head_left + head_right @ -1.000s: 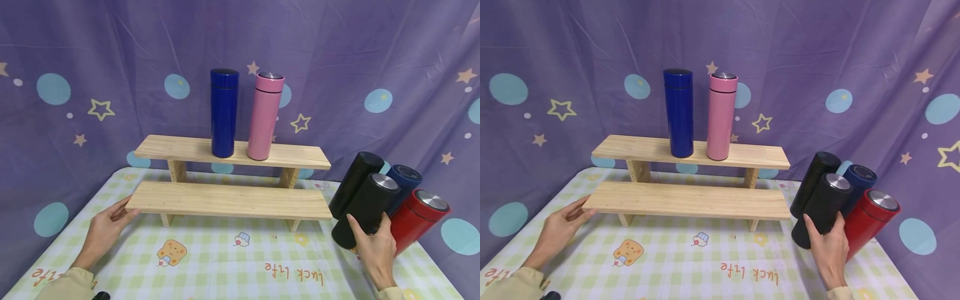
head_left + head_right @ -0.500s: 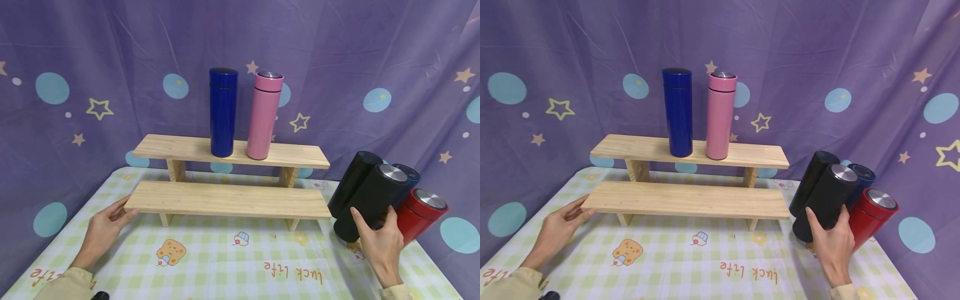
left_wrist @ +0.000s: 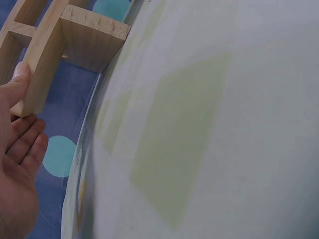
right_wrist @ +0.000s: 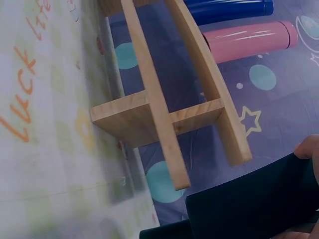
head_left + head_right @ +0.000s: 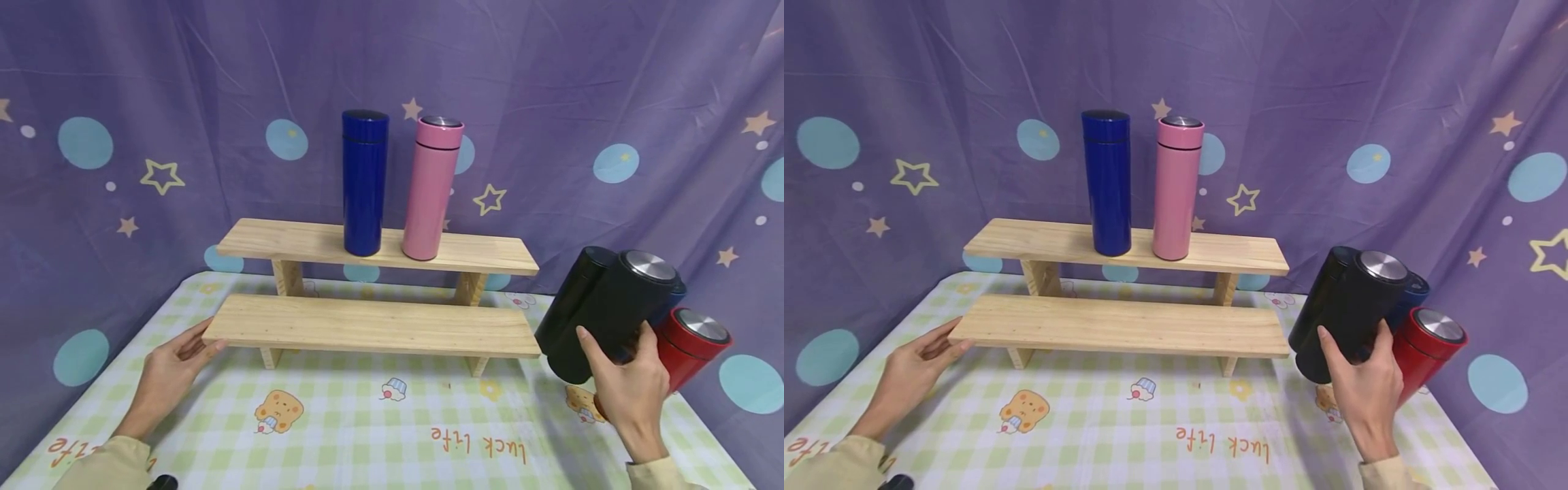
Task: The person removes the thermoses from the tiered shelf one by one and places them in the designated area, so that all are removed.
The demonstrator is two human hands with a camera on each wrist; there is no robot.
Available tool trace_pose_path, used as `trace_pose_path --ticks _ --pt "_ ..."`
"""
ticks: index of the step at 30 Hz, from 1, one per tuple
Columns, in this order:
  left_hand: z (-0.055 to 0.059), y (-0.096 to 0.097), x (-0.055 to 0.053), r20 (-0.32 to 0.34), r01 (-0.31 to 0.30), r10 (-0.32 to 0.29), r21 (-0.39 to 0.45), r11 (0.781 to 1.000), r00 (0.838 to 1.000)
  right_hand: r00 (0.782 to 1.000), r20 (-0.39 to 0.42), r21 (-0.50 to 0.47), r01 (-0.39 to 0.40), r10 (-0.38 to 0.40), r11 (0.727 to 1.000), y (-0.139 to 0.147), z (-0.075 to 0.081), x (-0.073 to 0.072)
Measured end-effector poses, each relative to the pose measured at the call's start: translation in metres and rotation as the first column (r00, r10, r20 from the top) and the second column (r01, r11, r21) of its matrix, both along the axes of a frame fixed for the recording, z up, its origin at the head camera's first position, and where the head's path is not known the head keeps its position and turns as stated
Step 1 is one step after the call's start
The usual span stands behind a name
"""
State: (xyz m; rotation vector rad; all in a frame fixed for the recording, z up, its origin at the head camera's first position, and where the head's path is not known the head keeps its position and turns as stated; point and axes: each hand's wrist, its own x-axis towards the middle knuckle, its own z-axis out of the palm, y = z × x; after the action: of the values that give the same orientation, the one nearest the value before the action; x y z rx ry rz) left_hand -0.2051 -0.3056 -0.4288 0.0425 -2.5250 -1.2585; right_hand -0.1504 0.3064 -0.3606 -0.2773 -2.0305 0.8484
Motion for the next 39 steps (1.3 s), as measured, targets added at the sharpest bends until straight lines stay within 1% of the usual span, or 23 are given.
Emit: trace_pose_path --ticks 6,12,17,24,31,36,39 --pt "0.000 0.000 0.000 0.000 0.005 -0.005 0.016 1.000 1.000 1.000 -0.015 -0.005 -0.027 0.027 1.000 -0.003 0.009 -0.002" --pt "0.000 0.000 0.000 0.005 0.001 -0.001 0.011 1.000 1.000 0.999 -0.006 -0.019 -0.054 0.054 0.998 -0.009 0.017 -0.006" --pt "0.000 0.000 0.000 0.005 -0.001 0.001 0.005 1.000 1.000 0.995 -0.029 -0.017 -0.092 0.091 0.996 -0.015 0.023 -0.010" --pt "0.001 0.000 0.001 0.001 0.006 -0.006 -0.001 1.000 1.000 0.987 -0.061 0.002 -0.147 0.147 0.989 -0.025 0.035 -0.018" --pt "0.000 -0.002 0.001 0.010 -0.001 0.001 0.000 1.000 1.000 0.978 -0.086 0.020 -0.188 0.189 0.982 -0.036 0.046 -0.027" --pt "-0.001 0.000 0.000 -0.010 -0.003 0.003 -0.008 1.000 1.000 0.970 -0.087 0.030 -0.225 0.227 0.974 -0.041 0.052 -0.033" --pt "-0.001 0.000 -0.001 -0.020 0.003 -0.003 -0.010 1.000 1.000 0.969 -0.086 0.026 -0.232 0.233 0.972 -0.042 0.056 -0.037"
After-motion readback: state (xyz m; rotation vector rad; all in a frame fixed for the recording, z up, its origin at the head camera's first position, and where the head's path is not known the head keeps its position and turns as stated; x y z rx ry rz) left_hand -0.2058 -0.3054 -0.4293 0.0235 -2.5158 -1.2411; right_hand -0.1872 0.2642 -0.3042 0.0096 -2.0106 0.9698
